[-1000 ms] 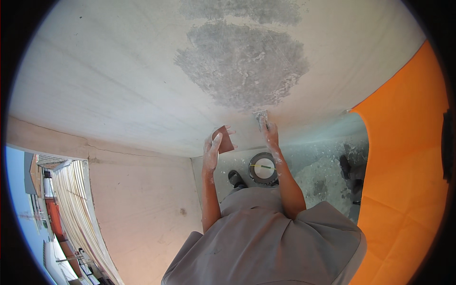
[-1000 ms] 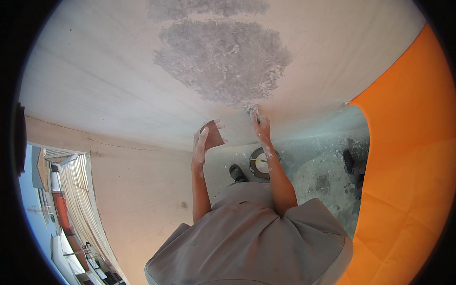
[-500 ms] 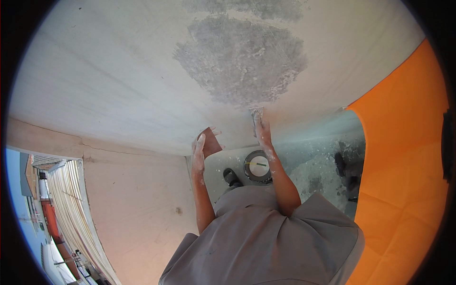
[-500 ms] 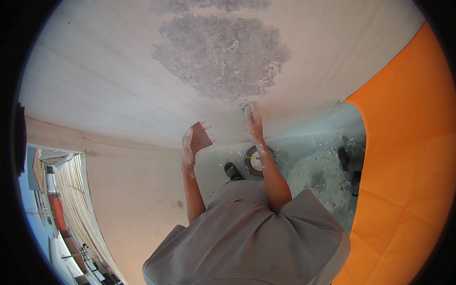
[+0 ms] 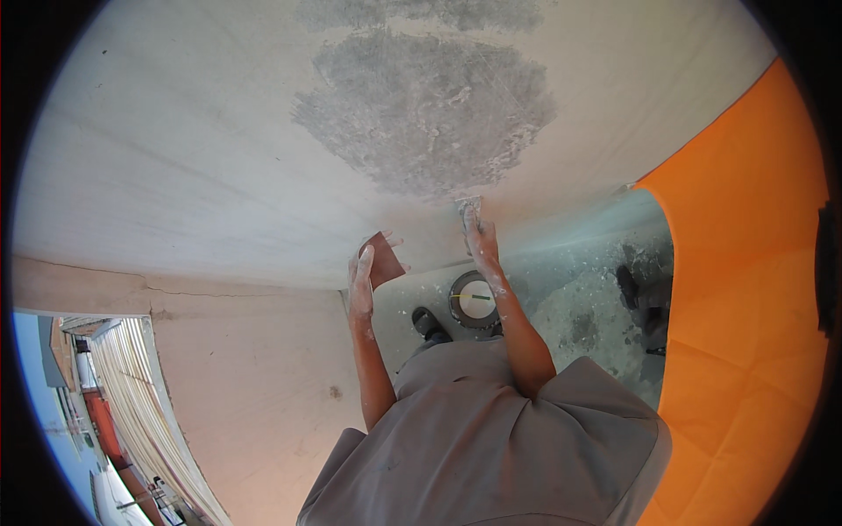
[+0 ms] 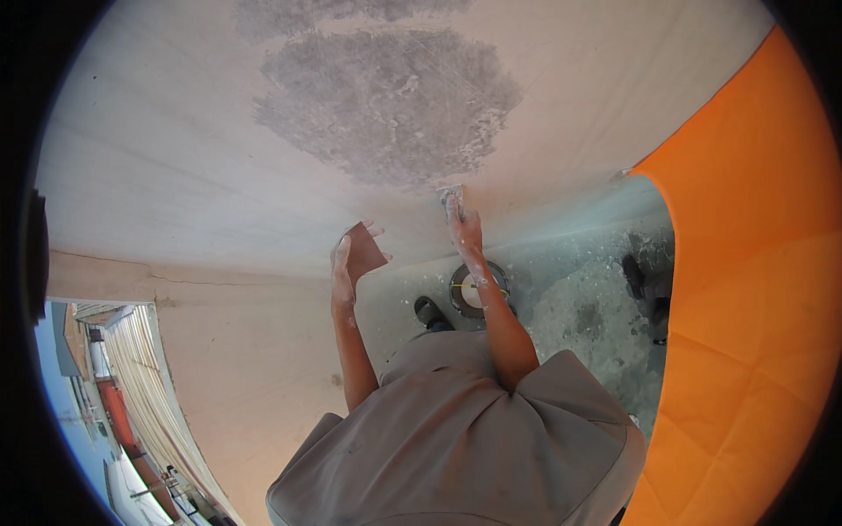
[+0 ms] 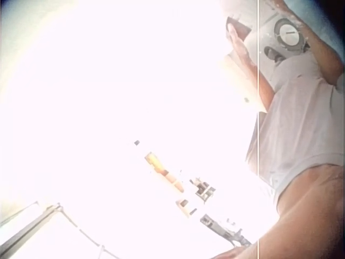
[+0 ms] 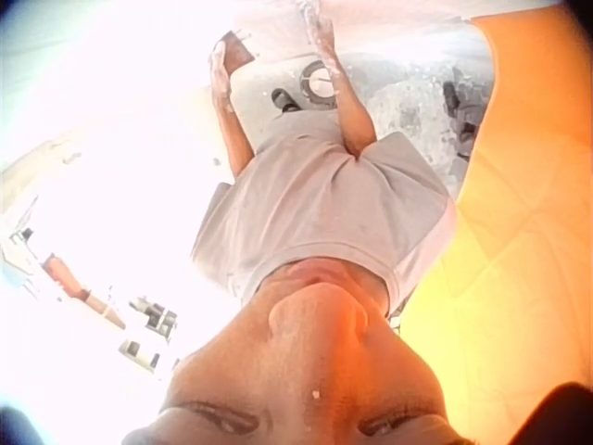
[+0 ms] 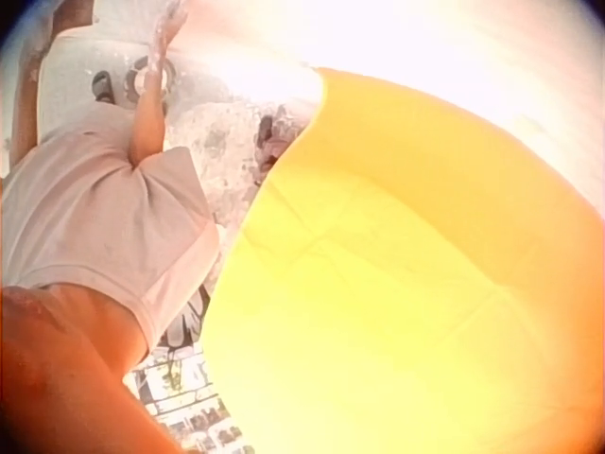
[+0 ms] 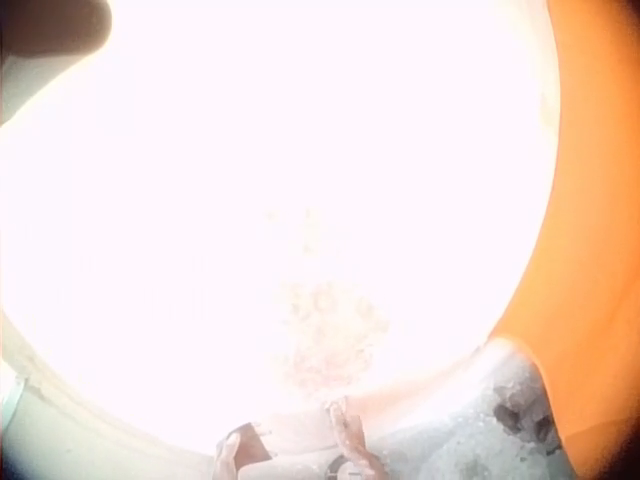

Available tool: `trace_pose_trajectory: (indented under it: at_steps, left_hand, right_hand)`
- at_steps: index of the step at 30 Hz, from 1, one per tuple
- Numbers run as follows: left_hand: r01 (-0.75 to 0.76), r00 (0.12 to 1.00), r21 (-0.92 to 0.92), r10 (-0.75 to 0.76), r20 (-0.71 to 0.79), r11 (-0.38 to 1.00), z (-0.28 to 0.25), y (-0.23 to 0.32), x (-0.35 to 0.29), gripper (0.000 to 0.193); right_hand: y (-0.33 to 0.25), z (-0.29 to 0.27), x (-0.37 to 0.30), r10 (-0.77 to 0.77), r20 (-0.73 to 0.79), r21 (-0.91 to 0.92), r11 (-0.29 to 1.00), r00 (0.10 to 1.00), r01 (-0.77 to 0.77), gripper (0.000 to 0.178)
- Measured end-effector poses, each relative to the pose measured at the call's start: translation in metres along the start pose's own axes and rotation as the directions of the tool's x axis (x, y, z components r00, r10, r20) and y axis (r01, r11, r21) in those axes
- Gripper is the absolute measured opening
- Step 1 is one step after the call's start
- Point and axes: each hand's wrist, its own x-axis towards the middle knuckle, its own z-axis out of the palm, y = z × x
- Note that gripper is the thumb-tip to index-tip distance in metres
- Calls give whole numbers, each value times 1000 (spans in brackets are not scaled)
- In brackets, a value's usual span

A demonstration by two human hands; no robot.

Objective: The recorder uses sandpaper and a putty knife to sand down a patched area on a wall.

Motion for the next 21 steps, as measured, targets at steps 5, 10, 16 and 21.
trace_pose_trajectory:
  at_steps: [5,10,16,21]
  left_hand:
    - [-22,999,-55,20,-50,998,-18,-2,-1,66]
    - [-8,999,-97,4,-41,995,-18,-6,-4,71]
    - [29,999,-77,-30,-12,997,-27,-14,3,69]
    - [-2,999,-12,2,54,1000,-19,-8,17,67]
  right_hand:
    - [-77,15,-44,99,440,739,525,893,-422,57]
    - [-32,-57,8,-40,399,272,959,916,-77,59]
    - [-52,-63,-7,-393,-15,-518,789,919,329,61]
    - [-15,-34,4,-127,-157,-332,941,979,69,67]
